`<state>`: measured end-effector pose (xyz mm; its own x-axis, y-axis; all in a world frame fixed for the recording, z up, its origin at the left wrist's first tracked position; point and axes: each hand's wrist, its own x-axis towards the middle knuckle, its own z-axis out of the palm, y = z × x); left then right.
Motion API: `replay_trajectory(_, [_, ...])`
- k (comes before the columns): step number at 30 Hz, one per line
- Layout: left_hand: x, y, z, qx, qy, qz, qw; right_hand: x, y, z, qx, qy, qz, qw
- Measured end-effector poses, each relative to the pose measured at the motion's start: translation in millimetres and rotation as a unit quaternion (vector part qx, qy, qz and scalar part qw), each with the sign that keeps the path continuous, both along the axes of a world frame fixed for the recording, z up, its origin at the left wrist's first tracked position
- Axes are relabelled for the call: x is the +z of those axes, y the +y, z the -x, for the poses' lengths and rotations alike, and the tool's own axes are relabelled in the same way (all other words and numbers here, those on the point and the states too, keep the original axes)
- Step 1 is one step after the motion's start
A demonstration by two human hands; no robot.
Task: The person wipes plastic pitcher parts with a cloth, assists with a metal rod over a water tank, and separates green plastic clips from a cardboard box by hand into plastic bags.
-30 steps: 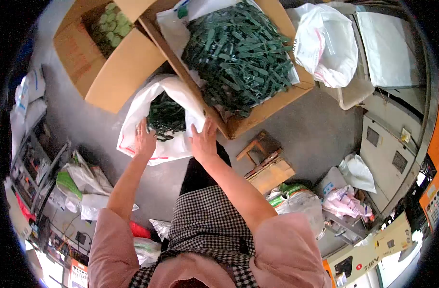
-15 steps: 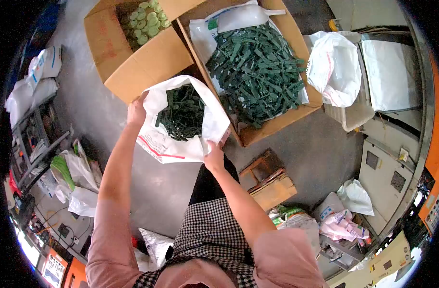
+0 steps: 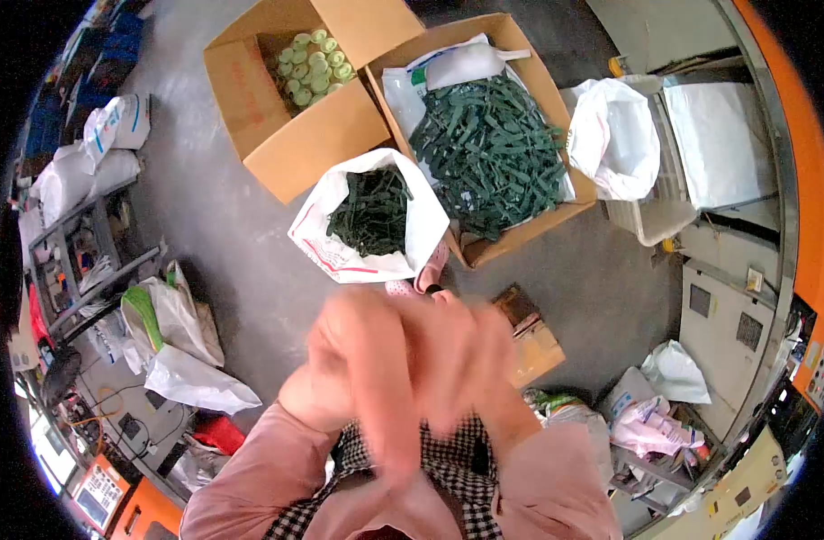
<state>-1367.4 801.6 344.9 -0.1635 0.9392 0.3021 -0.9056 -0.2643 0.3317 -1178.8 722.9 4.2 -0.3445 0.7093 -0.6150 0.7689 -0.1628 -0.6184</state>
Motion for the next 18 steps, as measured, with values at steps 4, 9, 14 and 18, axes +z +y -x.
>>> replay_trajectory(4, [31.5,7.9,-58.4,-0.044,-0.194,-0.162,0.967,-0.3,-4.6,-27.0,-0.058,-0.028,-0.005,0.998])
replay_trajectory(9, [60.7,12.4,-92.1,0.056,-0.322,-0.227,0.917,20.4,3.6,-35.0,-0.039,0.001,-0.003,0.999])
replay_trajectory(14, [53.7,26.7,-100.8,0.001,-0.269,-0.202,0.942,13.2,18.5,-31.1,-0.013,0.027,-0.046,0.998])
replay_trajectory(18, [52.4,63.6,-125.0,0.105,-0.276,-0.167,0.941,12.4,54.6,-23.5,-0.011,0.040,-0.013,0.999])
